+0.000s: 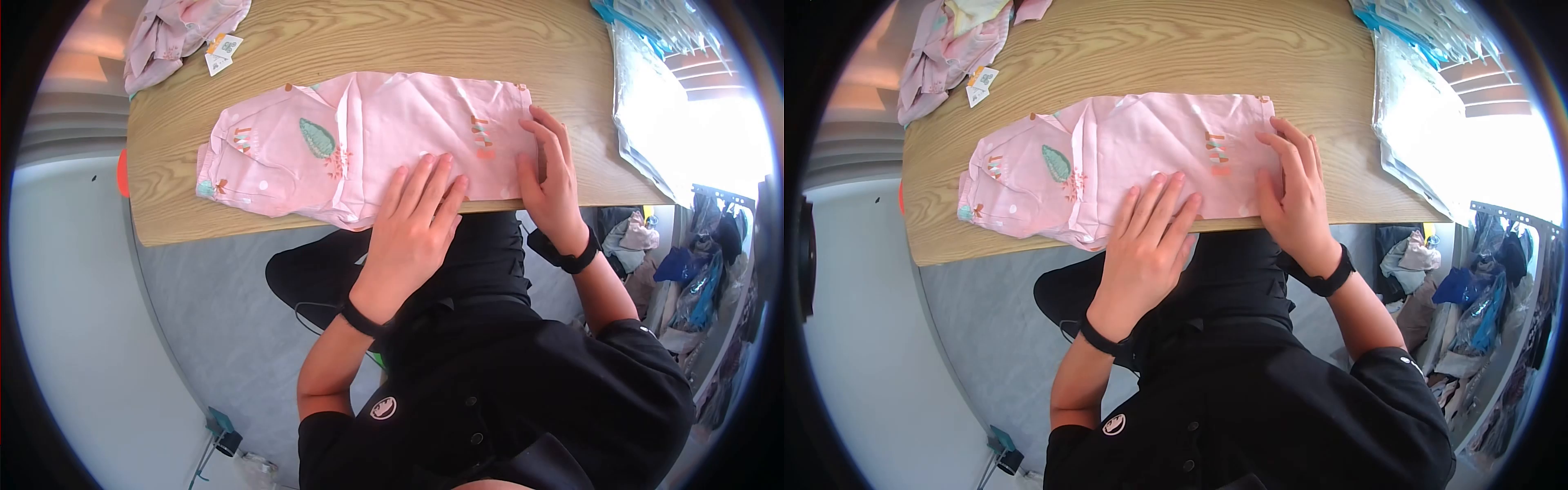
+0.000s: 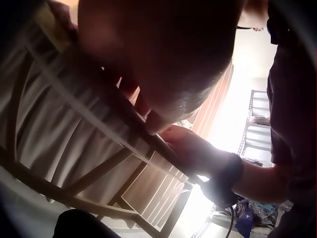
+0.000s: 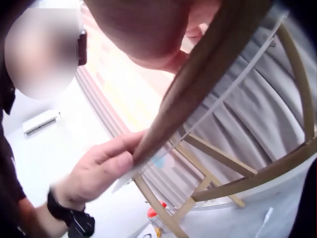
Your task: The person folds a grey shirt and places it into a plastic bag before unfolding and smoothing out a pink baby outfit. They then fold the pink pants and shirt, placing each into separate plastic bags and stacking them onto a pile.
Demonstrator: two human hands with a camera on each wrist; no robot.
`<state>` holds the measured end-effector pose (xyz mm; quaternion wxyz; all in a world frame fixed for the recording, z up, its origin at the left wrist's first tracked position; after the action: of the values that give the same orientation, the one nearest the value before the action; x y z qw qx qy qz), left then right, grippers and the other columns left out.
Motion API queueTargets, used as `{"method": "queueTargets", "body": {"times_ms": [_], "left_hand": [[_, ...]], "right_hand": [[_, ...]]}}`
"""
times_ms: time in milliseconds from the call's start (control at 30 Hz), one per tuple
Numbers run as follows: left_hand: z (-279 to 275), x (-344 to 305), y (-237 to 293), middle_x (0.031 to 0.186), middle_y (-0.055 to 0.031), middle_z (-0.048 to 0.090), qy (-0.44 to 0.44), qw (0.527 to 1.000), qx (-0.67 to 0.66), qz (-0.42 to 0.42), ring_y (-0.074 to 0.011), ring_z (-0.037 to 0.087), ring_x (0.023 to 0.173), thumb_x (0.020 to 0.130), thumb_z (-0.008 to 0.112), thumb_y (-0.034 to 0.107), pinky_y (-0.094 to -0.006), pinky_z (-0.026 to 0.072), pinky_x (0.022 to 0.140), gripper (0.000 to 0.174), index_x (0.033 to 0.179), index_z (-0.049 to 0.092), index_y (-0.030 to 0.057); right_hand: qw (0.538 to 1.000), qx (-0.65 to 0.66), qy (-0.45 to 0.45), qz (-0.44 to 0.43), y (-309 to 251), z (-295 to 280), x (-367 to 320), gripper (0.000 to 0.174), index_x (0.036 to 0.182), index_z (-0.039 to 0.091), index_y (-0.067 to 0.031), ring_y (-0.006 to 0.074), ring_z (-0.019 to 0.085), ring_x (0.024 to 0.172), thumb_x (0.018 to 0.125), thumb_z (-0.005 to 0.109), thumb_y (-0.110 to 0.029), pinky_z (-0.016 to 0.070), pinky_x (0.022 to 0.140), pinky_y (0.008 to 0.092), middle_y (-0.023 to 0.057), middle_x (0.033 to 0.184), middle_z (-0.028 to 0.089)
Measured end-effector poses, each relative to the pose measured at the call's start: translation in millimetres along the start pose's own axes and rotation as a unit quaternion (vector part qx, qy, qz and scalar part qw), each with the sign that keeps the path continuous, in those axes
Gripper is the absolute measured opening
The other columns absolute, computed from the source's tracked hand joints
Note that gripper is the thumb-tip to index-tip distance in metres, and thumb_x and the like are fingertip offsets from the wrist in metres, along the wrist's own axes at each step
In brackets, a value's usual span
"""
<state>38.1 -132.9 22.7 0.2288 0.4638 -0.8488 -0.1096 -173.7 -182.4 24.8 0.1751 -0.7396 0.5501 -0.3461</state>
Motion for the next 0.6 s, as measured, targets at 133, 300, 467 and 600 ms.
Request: {"method": "queueTargets", "body": {"times_ms": [133, 300, 467, 600], "left_hand": [[0, 2, 1, 0.139, -0.013, 0.053, 0.027, 1.0, -0.014, 0.007, -0.0316, 0.047, 0.132, 0.076, 0.075, 0.014, -0.0517, 0.0332, 0.111, 0.048, 0.121, 0.062, 0.0057], [9, -3, 6, 0.131, -0.0106, 0.058, 0.075, 0.997, -0.001, 0.013, -0.032, 0.052, 0.125, 0.072, 0.078, 0.012, -0.0524, 0.035, 0.109, 0.045, 0.114, 0.064, 0.0048], [11, -4, 15, 0.111, -0.0084, 0.06, 0.127, 0.991, -0.032, -0.009, -0.0263, 0.058, 0.107, 0.065, 0.077, 0.008, -0.0476, 0.0423, 0.099, 0.049, 0.113, 0.064, 0.005], [13, 0, 22, 0.101, -0.0069, 0.059, 0.129, 0.991, -0.04, -0.025, -0.0236, 0.058, 0.098, 0.062, 0.075, 0.007, -0.0419, 0.0447, 0.091, 0.05, 0.111, 0.065, 0.0048]], "right_hand": [[0.954, 0.278, -0.039, 0.103, -12, -11, 6, 0.056, 0.139, 0.041, -0.0021, 0.0315, 0.038, 0.138, 0.085, 0.056, 0.003, 0.0316, 0.113, 0.0462, 0.0146, 0.149, 0.035], [0.729, 0.595, -0.042, 0.337, -22, -37, 9, 0.067, 0.148, 0.029, -0.0015, 0.0302, 0.036, 0.14, 0.086, 0.055, 0.004, 0.0404, 0.108, 0.045, 0.0153, 0.151, 0.033], [0.637, 0.66, -0.152, 0.368, -28, -29, 7, 0.065, 0.149, 0.027, 0.0002, 0.0284, 0.058, 0.119, 0.09, 0.055, 0.002, 0.0477, 0.1, 0.0414, 0.0208, 0.142, 0.045], [0.613, 0.658, -0.241, 0.364, -17, -13, -1, 0.062, 0.148, 0.028, 0.0005, 0.0238, 0.064, 0.103, 0.092, 0.055, -0.002, 0.0522, 0.088, 0.0344, 0.02, 0.132, 0.053]]}}
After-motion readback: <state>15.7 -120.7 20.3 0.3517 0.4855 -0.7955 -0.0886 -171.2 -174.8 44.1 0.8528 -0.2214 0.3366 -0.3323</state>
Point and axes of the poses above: each hand's wrist, its own x-axis towards the middle knuckle, its own z-axis out of the palm, y = z × x, the point moved 3 cm from there along x, towards the middle knuckle
